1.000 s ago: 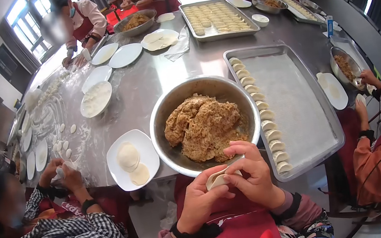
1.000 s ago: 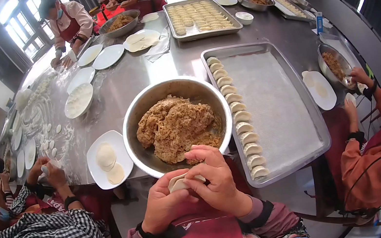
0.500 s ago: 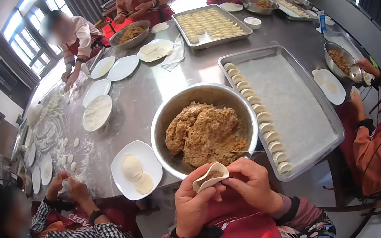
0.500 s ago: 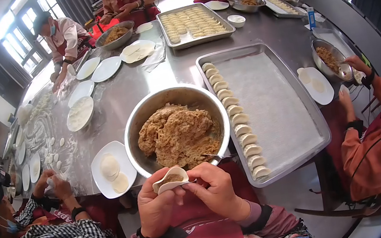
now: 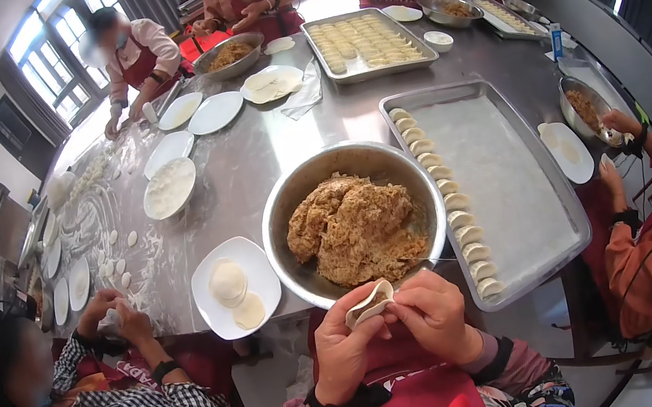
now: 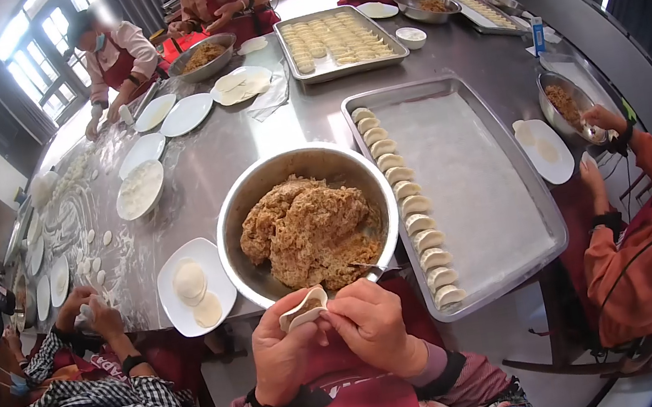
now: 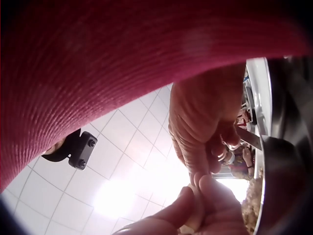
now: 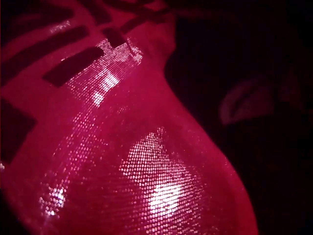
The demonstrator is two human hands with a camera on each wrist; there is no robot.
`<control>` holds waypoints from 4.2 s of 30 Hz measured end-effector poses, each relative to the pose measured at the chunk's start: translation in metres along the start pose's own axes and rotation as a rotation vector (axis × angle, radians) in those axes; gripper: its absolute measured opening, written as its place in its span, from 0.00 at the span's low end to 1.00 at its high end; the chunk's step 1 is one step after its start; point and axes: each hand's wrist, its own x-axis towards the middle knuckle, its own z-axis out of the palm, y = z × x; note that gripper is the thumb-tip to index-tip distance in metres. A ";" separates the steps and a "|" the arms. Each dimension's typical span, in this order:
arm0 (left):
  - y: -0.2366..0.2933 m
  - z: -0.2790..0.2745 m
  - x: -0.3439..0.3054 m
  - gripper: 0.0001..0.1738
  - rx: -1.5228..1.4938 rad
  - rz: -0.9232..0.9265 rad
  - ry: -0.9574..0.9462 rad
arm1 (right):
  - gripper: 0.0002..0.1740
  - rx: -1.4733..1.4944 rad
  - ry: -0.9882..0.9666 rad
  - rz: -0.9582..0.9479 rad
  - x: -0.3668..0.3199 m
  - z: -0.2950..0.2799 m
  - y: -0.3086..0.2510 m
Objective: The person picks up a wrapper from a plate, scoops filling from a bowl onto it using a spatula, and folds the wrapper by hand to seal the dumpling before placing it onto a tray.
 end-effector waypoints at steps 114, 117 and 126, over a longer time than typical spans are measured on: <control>-0.012 0.000 -0.010 0.21 0.200 0.072 0.002 | 0.10 0.118 -0.019 0.042 -0.008 0.000 0.001; -0.009 0.000 -0.008 0.20 0.284 0.068 0.026 | 0.10 0.147 -0.021 0.065 -0.007 0.003 0.000; -0.009 -0.001 -0.007 0.18 0.620 0.241 -0.044 | 0.09 0.097 -0.008 0.034 -0.005 0.005 0.000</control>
